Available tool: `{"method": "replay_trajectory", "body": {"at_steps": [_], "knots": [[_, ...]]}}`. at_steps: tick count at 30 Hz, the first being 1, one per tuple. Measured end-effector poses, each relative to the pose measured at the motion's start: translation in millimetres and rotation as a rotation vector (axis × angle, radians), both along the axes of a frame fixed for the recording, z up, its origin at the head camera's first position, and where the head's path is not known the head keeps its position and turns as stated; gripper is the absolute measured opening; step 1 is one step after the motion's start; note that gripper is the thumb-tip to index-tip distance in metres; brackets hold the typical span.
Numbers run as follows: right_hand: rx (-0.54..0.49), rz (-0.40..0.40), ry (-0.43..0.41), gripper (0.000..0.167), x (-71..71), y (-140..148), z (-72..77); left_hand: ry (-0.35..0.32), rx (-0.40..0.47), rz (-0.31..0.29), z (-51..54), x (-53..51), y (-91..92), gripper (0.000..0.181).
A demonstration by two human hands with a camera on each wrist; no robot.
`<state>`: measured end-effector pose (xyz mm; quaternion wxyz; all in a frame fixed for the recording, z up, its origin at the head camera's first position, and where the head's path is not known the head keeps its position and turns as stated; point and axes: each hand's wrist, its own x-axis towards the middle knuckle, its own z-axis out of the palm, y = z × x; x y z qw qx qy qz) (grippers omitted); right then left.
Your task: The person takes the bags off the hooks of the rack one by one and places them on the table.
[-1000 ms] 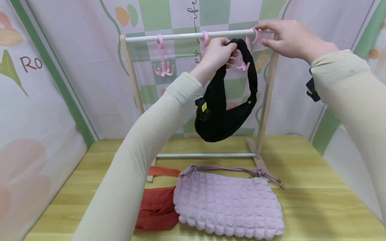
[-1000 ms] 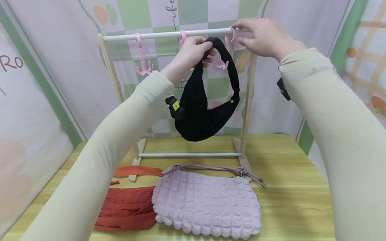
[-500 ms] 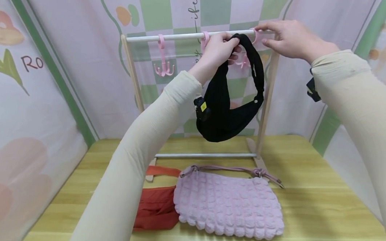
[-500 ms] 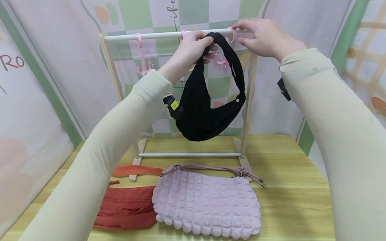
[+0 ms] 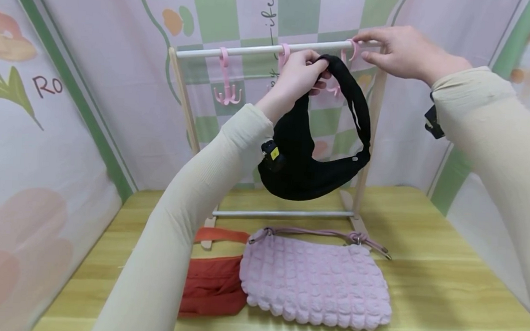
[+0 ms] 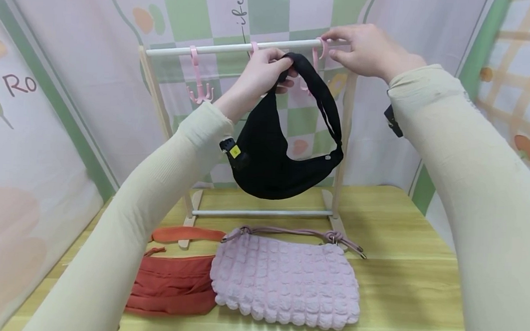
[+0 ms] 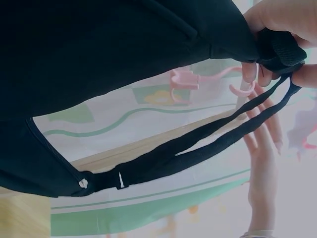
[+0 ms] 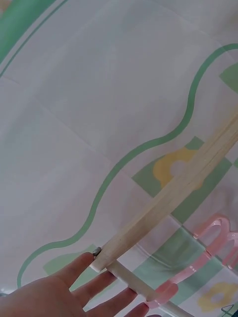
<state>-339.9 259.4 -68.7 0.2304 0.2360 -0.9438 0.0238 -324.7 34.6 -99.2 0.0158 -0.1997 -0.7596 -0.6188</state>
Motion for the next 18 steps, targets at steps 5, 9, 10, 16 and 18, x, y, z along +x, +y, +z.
{"method": "replay_trajectory", "body": {"at_steps": [5, 9, 10, 16, 18], "knots": [[0.007, 0.001, 0.012, 0.045, 0.3, 1, 1.4, 0.007, 0.001, -0.007, -2.1, 1.4, -1.2, 0.011], [0.010, 0.002, 0.014, 0.045, 1.4, 1, 2.7, 0.015, -0.006, -0.011, -3.9, 2.7, -2.6, 0.011], [0.008, -0.002, 0.013, 0.045, 2.3, 1, 2.8, 0.018, -0.008, -0.013, -4.5, 2.9, -2.9, 0.011], [0.013, -0.009, 0.016, 0.045, 3.0, 2, 3.9, 0.029, -0.014, -0.034, -9.0, 3.3, -5.3, 0.011], [0.015, -0.005, 0.029, 0.043, 3.3, 1, 4.9, 0.029, -0.015, -0.039, -10.9, 3.4, -6.6, 0.011]]}}
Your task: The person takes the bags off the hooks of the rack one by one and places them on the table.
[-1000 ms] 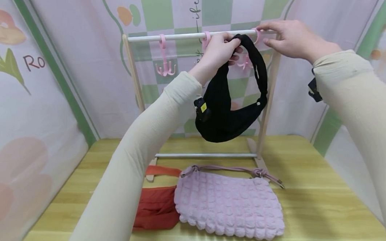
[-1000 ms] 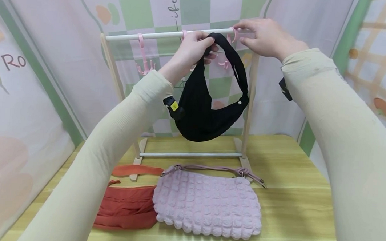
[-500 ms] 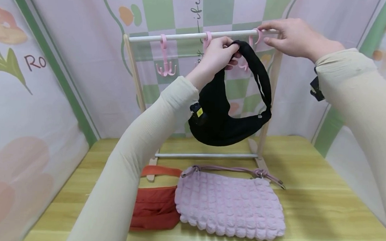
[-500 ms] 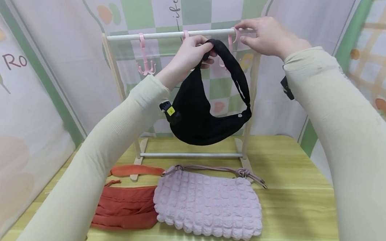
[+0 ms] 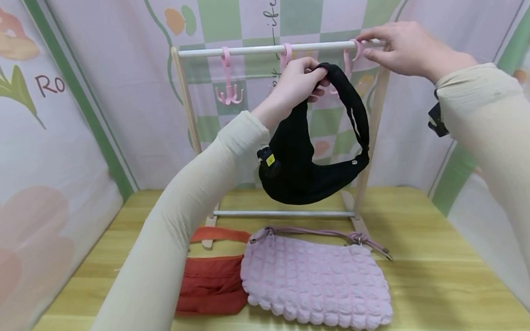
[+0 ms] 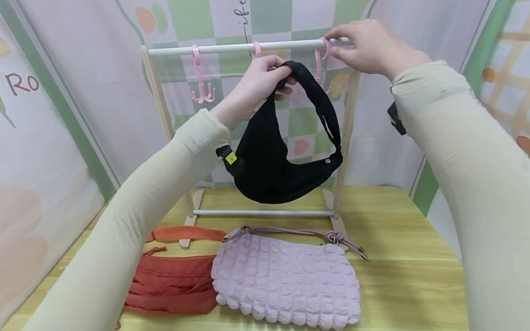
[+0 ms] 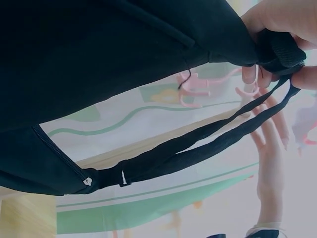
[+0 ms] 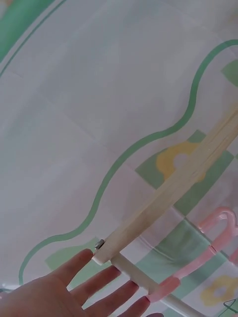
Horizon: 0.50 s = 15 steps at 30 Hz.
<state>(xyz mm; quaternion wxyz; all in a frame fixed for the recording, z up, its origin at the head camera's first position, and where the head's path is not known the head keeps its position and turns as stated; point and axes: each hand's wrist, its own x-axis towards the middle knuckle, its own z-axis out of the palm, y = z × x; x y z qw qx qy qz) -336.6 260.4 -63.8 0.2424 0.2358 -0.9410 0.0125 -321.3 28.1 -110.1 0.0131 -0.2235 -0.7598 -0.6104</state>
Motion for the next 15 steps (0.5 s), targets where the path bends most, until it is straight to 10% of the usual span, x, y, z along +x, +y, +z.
{"method": "replay_trajectory", "body": {"at_steps": [15], "knots": [[0.018, -0.019, 0.022, 0.043, 5.2, -1.3, 3.7, -0.044, 0.034, -0.003, -10.9, -3.7, -10.1, 0.010]]}}
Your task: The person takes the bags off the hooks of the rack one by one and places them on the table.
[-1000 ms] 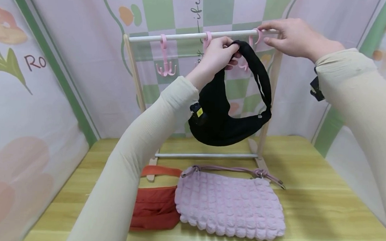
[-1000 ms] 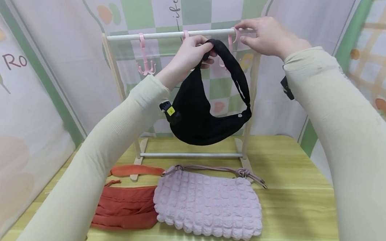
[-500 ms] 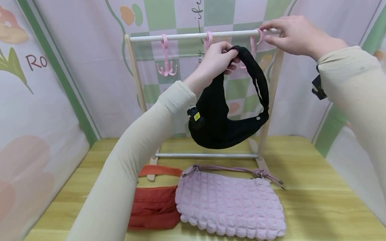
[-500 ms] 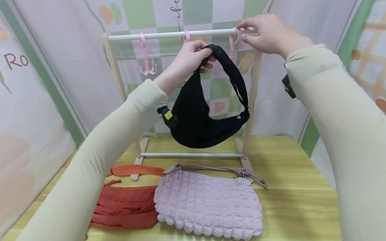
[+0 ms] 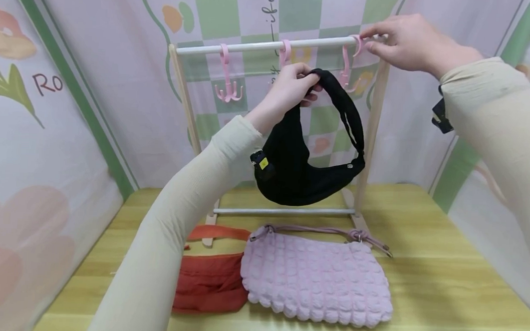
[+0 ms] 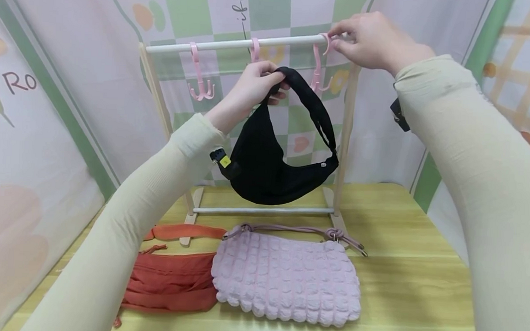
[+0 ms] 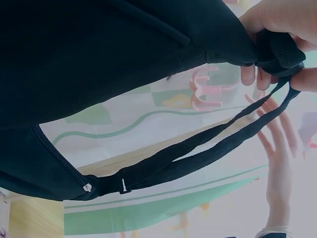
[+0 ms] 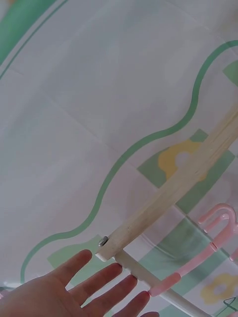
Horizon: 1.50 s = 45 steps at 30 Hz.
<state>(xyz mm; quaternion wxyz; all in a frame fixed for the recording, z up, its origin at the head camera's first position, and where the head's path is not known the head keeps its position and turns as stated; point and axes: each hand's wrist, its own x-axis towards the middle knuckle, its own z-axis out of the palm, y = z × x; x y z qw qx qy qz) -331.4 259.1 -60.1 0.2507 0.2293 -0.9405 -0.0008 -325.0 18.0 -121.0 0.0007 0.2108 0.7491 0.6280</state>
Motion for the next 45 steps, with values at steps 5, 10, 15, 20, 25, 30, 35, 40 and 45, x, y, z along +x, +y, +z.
{"method": "replay_trajectory", "body": {"at_steps": [5, 10, 15, 20, 25, 30, 35, 40, 45], "knots": [[-0.026, 0.020, 0.019, 0.040, 4.0, 1, -2.1, -0.013, 0.017, 0.002, -6.2, -1.6, -4.8, 0.010], [-0.056, 0.038, 0.036, 0.039, 6.4, 4, -7.4, -0.023, 0.011, 0.002, -11.7, -3.8, -11.6, 0.009], [-0.101, 0.047, 0.054, 0.039, 9.0, 7, -16.0, -0.051, 0.017, -0.002, -15.5, -4.7, -16.2, 0.009], [-0.129, 0.063, 0.079, 0.036, 11.3, 9, -27.4, -0.074, 0.018, 0.009, -20.2, -6.2, -19.2, 0.009], [-0.130, 0.083, 0.092, 0.034, 12.7, 8, -36.6, -0.072, 0.035, 0.012, -24.8, -6.4, -21.9, 0.010], [-0.177, 0.136, 0.082, 0.032, 14.1, 6, -46.9, -0.057, 0.035, 0.020, -29.6, -3.4, -24.5, 0.012], [-0.223, 0.174, 0.060, 0.031, 17.6, 3, -58.5, -0.038, 0.045, 0.022, -34.0, -0.4, -25.0, 0.010], [-0.251, 0.194, 0.042, 0.032, 21.0, 1, -68.2, -0.015, 0.072, 0.021, -36.8, 3.4, -23.3, 0.009], [-0.276, 0.224, 0.035, 0.031, 22.7, 1, -77.9, 0.000, 0.091, 0.023, -38.6, 6.4, -21.8, 0.010]]}}
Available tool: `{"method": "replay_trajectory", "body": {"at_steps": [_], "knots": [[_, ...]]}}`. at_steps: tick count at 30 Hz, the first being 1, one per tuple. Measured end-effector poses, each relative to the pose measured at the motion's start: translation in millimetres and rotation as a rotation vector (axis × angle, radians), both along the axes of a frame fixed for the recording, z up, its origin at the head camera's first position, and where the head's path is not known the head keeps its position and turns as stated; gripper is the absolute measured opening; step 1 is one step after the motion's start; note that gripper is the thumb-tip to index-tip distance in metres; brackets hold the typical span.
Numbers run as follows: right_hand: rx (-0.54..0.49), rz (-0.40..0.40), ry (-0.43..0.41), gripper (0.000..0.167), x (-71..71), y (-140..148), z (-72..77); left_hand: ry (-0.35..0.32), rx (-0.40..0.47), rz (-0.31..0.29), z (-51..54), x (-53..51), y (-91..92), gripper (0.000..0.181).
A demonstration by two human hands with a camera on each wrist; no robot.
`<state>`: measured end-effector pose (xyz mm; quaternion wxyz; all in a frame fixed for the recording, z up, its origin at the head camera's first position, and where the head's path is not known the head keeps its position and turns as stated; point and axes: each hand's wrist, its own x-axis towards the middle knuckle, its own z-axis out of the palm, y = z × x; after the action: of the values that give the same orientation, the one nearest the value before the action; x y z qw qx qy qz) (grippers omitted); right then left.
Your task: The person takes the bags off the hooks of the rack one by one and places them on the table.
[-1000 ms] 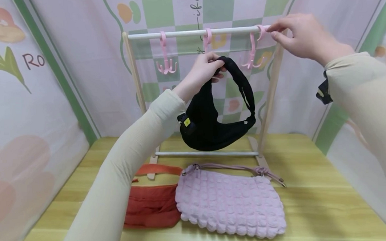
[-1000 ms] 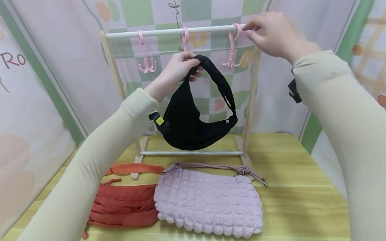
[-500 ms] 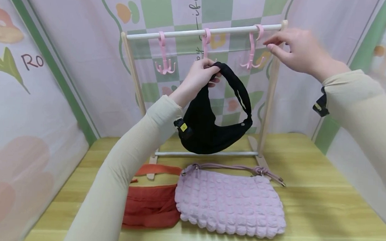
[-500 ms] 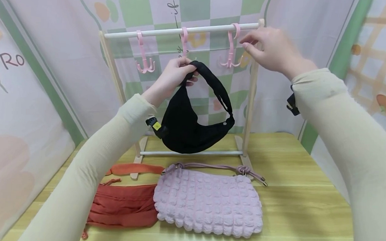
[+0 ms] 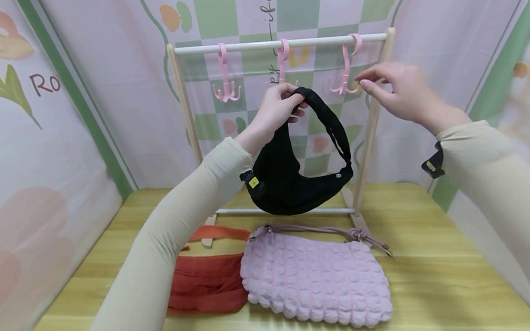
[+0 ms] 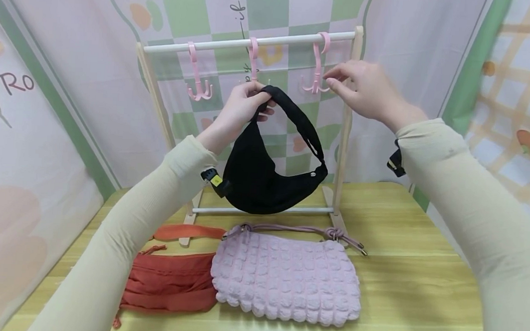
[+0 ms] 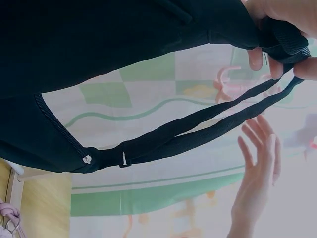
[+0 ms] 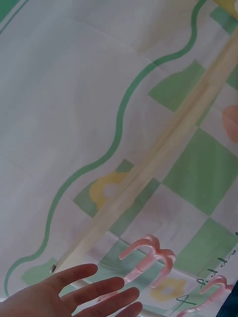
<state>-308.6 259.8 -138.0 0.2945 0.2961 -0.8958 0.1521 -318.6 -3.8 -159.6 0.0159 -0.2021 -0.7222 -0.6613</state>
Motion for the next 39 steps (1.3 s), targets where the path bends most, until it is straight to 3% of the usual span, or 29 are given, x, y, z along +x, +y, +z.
{"method": "replay_trajectory", "body": {"at_steps": [13, 26, 39], "knots": [[-0.051, -0.007, 0.015, 0.028, 6.9, 6, -26.9, 0.010, 0.051, -0.018, -5.7, 7.5, 3.9, 0.009], [-0.087, 0.042, -0.044, 0.026, 13.1, 6, -47.3, 0.020, 0.053, -0.058, -9.0, 16.3, 4.1, 0.010], [-0.112, 0.064, -0.092, 0.026, 18.6, 2, -67.4, 0.036, 0.068, -0.061, -9.9, 21.1, 6.0, 0.010]]}}
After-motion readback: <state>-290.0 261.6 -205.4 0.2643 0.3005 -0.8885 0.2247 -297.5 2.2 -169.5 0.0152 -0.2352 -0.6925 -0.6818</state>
